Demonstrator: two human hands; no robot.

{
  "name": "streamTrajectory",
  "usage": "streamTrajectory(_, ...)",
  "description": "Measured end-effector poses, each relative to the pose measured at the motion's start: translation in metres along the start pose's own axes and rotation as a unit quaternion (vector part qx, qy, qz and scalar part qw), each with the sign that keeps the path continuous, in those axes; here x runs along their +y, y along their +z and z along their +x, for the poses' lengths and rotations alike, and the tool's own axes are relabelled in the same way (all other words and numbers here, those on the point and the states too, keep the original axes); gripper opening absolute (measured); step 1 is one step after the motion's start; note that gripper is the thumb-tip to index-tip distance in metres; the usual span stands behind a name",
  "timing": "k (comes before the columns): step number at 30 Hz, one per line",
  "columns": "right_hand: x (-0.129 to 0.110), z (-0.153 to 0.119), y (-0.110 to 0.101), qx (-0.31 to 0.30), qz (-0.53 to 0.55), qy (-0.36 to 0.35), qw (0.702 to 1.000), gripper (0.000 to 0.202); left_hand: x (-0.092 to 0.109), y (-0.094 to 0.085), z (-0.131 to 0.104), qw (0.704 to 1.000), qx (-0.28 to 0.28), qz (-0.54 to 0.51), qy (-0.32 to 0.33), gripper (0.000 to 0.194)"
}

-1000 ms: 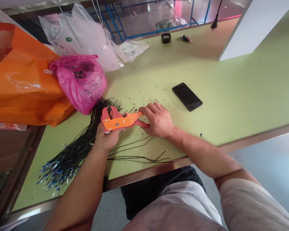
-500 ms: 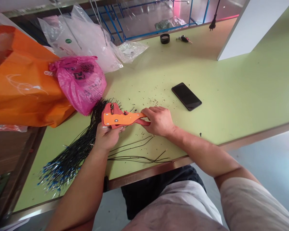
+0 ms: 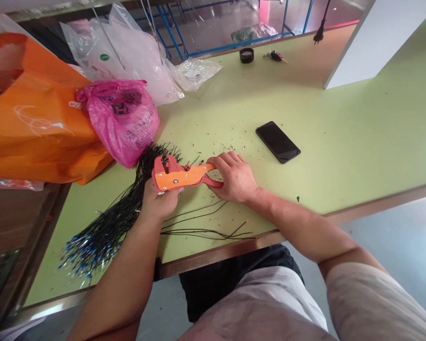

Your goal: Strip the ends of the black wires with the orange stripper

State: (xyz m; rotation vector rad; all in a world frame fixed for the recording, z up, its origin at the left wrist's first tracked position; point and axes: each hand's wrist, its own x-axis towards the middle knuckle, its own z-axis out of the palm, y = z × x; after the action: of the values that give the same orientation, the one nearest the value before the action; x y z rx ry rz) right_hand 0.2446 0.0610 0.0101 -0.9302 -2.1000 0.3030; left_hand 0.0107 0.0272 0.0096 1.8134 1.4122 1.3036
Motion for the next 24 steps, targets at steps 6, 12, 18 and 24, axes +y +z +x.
streamTrajectory(6, -0.001, 0.001, -0.002, -0.013, 0.003, 0.006, 1.0, 0.033, -0.002, -0.002, 0.0, 1.0, 0.001, 0.006, 0.019, 0.02)
streamTrajectory(12, -0.004, 0.002, -0.003, -0.049, -0.001, 0.036, 0.998, 0.034, -0.007, -0.001, -0.001, 1.0, 0.011, 0.006, -0.003, 0.018)
streamTrajectory(18, -0.01, 0.003, -0.005, -0.075, 0.022, 0.143, 0.987, 0.036, 0.007, 0.001, -0.001, 0.999, -0.022, -0.038, -0.021, 0.031)
streamTrajectory(24, -0.011, 0.013, -0.015, -0.058, 0.168, 0.246, 0.953, 0.042, 0.027, 0.002, 0.001, 0.992, -0.017, -0.097, -0.08, 0.037)
